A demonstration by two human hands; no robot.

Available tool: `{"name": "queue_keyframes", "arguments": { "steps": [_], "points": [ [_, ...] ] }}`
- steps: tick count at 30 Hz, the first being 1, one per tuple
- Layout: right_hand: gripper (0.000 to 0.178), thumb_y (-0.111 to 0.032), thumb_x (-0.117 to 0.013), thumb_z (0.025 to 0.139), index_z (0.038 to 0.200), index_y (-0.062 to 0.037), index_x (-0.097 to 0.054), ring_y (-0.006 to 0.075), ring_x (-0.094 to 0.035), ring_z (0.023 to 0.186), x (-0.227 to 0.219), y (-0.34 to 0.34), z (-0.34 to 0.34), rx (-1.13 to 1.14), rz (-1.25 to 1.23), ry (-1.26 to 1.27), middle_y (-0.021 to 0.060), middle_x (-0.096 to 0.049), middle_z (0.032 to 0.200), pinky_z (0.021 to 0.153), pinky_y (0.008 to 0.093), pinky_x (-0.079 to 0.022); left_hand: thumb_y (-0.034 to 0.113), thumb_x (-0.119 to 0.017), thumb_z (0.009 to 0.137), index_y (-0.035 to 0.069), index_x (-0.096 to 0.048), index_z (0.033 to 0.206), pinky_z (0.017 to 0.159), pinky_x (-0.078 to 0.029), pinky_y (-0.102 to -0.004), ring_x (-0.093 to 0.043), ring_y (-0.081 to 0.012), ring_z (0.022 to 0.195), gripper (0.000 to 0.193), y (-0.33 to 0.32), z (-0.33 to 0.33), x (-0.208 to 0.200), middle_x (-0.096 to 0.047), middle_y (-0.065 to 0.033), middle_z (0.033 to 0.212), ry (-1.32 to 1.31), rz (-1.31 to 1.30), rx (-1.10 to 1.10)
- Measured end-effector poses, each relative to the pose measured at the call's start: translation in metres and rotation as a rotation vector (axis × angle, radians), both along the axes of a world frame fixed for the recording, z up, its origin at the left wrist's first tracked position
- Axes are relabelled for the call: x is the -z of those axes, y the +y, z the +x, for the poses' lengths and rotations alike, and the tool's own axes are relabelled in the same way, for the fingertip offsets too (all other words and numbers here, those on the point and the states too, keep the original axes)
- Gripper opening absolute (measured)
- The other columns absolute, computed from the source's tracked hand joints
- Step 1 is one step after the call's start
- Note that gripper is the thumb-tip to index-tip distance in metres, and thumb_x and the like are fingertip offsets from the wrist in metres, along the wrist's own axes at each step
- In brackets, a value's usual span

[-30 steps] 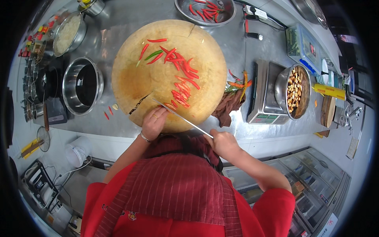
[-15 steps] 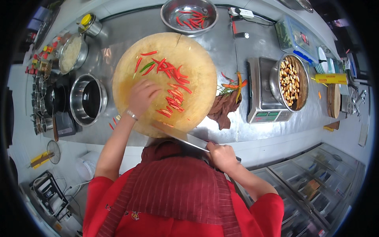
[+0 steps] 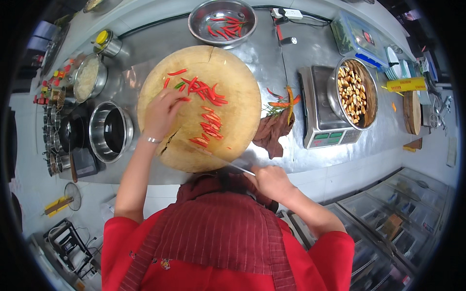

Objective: The person slices red and green chili peppers into thin strips on a round wooden cutting board using a cleaver. The sliced pieces accumulate on the board throughout the clip.

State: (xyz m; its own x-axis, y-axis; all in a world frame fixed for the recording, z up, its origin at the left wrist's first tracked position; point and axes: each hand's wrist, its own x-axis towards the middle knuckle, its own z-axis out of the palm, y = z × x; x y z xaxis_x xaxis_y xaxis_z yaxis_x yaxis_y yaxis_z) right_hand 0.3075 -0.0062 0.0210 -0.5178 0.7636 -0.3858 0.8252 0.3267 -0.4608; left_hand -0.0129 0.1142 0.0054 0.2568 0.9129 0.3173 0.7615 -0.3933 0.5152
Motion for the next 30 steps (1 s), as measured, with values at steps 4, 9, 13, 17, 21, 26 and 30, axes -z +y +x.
{"name": "queue_keyframes", "arguments": {
  "steps": [4, 9, 13, 17, 21, 26, 30],
  "points": [
    [0.033, -0.033, -0.058, 0.093, 0.083, -0.0028, -0.065, 0.0409, -0.063, 0.062, 0.003, 0.015, 0.0, 0.117, -0.008, 0.031, 0.0226, -0.061, 0.063, 0.058, 0.0496, -0.051, 0.006, -0.063, 0.078, 0.007, -0.065, 0.1, 0.08, -0.051, -0.0374, -0.061, -0.0282, 0.094, 0.023, -0.07, -0.022, 0.026, -0.062, -0.0098, 0.101, 0.082, 0.097, -0.083],
    [0.031, -0.03, -0.057, 0.094, 0.081, -0.0023, -0.062, 0.0416, -0.062, 0.061, -0.006, 0.02, -0.004, 0.148, -0.044, 0.063, 0.0228, -0.061, 0.062, 0.057, 0.0503, -0.05, 0.0, -0.062, 0.075, 0.002, -0.065, 0.104, 0.08, -0.051, -0.0379, -0.061, -0.0293, 0.094, 0.029, -0.122, 0.024, 0.075, -0.061, -0.0123, 0.102, 0.12, 0.028, -0.04],
    [0.032, -0.031, -0.057, 0.094, 0.08, -0.0022, -0.061, 0.0401, -0.062, 0.058, 0.0, 0.01, -0.006, 0.058, 0.038, 0.011, 0.0211, -0.06, 0.059, 0.054, 0.0493, -0.049, -0.001, -0.064, 0.075, -0.002, -0.066, 0.102, 0.082, -0.052, -0.0386, -0.062, -0.0296, 0.093, 0.028, -0.129, 0.04, 0.095, -0.063, -0.0133, 0.101, 0.014, 0.094, -0.122],
    [0.03, -0.031, -0.057, 0.094, 0.084, -0.0028, -0.058, 0.04, -0.062, 0.056, 0.004, 0.0, -0.005, 0.066, 0.048, 0.006, 0.0208, -0.059, 0.058, 0.052, 0.0489, -0.049, -0.002, -0.067, 0.074, -0.002, -0.067, 0.096, 0.081, -0.053, -0.0383, -0.063, -0.03, 0.091, 0.022, -0.134, 0.039, 0.095, -0.064, -0.0141, 0.1, -0.051, 0.118, -0.137],
    [0.027, -0.029, -0.058, 0.093, 0.086, -0.0026, -0.055, 0.0402, -0.062, 0.057, -0.022, -0.002, -0.016, 0.027, 0.014, -0.089, 0.0205, -0.059, 0.059, 0.052, 0.0487, -0.049, 0.0, -0.062, 0.073, -0.004, -0.066, 0.096, 0.081, -0.053, -0.0379, -0.063, -0.0311, 0.092, 0.024, -0.134, 0.037, 0.104, -0.064, -0.0158, 0.101, -0.083, 0.134, -0.135],
    [0.022, -0.025, -0.058, 0.093, 0.089, -0.003, -0.056, 0.0396, -0.062, 0.055, -0.041, -0.014, -0.015, -0.003, -0.01, -0.14, 0.0204, -0.059, 0.058, 0.049, 0.0475, -0.049, 0.0, -0.062, 0.072, -0.005, -0.065, 0.094, 0.08, -0.054, -0.038, -0.063, -0.0319, 0.092, 0.023, -0.136, 0.034, 0.11, -0.064, -0.0177, 0.098, -0.026, 0.174, -0.115],
    [0.022, -0.023, -0.059, 0.092, 0.09, -0.0022, -0.054, 0.0402, -0.062, 0.055, -0.045, -0.014, -0.02, 0.0, -0.039, -0.156, 0.0203, -0.059, 0.058, 0.05, 0.0481, -0.049, -0.001, -0.063, 0.071, -0.005, -0.065, 0.091, 0.08, -0.054, -0.0377, -0.063, -0.0314, 0.091, 0.02, -0.135, 0.034, 0.107, -0.063, -0.0171, 0.093, -0.028, 0.169, -0.1]
  ]
}}
